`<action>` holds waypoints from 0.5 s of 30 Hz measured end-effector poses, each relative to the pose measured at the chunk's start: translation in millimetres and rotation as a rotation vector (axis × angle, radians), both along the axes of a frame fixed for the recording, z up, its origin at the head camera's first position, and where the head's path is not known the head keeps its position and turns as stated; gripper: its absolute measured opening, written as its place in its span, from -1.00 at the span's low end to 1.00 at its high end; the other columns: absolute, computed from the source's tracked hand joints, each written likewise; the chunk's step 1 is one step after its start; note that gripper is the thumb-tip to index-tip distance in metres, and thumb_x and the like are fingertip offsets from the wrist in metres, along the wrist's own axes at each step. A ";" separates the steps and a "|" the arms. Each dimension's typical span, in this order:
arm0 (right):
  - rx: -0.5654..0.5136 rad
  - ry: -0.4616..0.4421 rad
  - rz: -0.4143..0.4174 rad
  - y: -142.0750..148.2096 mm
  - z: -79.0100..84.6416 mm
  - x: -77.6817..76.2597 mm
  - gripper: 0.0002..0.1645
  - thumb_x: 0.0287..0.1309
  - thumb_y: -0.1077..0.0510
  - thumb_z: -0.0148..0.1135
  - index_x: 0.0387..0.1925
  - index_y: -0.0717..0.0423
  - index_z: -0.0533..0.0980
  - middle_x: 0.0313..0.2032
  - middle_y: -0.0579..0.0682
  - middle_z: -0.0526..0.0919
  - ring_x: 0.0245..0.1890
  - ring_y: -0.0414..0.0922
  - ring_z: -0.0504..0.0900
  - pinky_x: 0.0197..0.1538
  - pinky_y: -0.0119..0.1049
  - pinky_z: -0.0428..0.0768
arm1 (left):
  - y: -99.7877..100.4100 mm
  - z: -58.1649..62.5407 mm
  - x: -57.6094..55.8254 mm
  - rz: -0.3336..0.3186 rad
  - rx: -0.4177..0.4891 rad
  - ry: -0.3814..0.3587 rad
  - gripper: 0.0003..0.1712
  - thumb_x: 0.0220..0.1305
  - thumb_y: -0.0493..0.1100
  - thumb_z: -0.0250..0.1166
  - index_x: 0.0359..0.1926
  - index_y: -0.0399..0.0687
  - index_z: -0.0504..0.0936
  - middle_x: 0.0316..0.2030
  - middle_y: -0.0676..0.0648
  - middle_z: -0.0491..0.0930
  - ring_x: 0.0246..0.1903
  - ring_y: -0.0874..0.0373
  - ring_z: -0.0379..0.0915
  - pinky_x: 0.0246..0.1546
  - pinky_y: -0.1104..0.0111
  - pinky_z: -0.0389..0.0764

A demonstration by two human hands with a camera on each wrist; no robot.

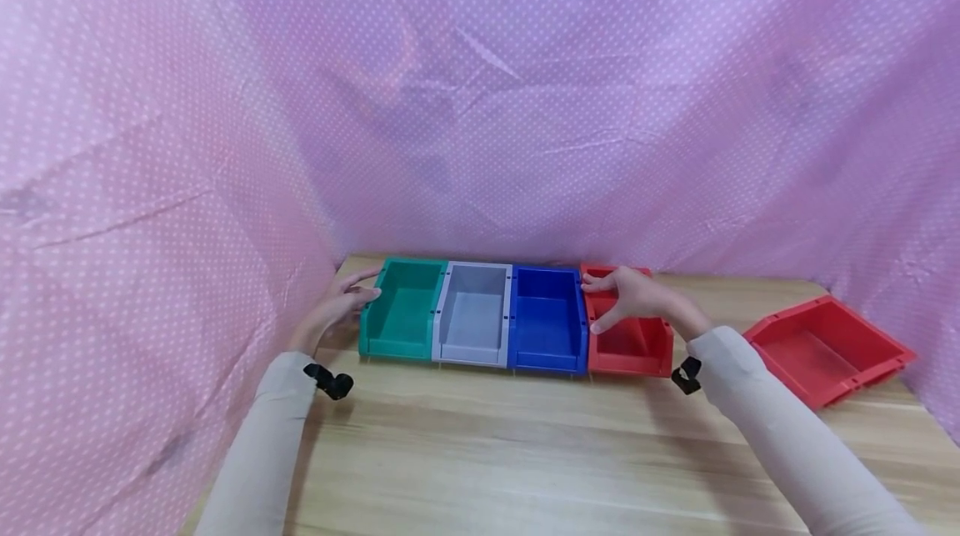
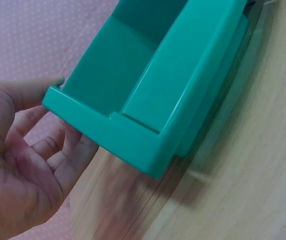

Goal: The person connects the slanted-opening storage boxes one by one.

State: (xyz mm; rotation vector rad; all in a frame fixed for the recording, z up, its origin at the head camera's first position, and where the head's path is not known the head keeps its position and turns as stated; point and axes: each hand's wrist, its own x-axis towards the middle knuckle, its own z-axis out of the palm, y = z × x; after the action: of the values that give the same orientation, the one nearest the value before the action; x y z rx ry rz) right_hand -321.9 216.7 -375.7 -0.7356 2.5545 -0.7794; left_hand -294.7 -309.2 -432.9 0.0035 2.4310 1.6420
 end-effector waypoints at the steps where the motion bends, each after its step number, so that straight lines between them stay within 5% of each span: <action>1: 0.000 0.000 0.002 -1.1 0.6 -0.1 0.01 -0.03 -0.01 0.63 0.40 0.21 0.38 0.46 0.22 0.31 0.47 0.34 0.22 0.17 -0.02 0.66 | -0.7 -0.6 -0.1 0.001 0.003 0.000 -0.26 0.52 -0.08 0.21 0.59 0.07 0.16 -0.41 0.15 0.35 -0.51 0.30 0.19 -0.42 0.35 0.37; 8: 0.004 0.005 0.014 -5.8 1.9 -0.6 0.01 -0.04 0.00 0.64 0.39 0.24 0.38 0.45 0.26 0.30 0.45 0.35 0.24 0.09 -0.15 0.69 | -5.2 -5.4 0.5 0.001 -0.001 0.008 -0.25 0.51 -0.06 0.22 0.60 0.06 0.15 -0.18 0.13 0.51 -0.35 0.34 0.37 -0.26 0.38 0.55; 15: 0.005 0.001 -0.004 -4.9 -2.5 -0.9 0.01 -0.06 -0.01 0.64 0.39 0.23 0.39 0.45 0.23 0.33 0.46 0.35 0.22 0.03 -0.23 0.71 | -4.2 -4.2 -1.9 0.004 -0.023 0.010 -0.25 0.50 0.00 0.23 0.59 0.11 0.17 -0.10 0.01 0.52 -0.31 0.34 0.37 -0.20 0.39 0.52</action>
State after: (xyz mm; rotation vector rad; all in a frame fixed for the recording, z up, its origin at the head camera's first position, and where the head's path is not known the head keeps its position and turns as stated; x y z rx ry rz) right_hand -322.7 211.8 -378.2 -0.7300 2.5588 -0.7732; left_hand -296.6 -313.4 -437.1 0.0026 2.4585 1.6197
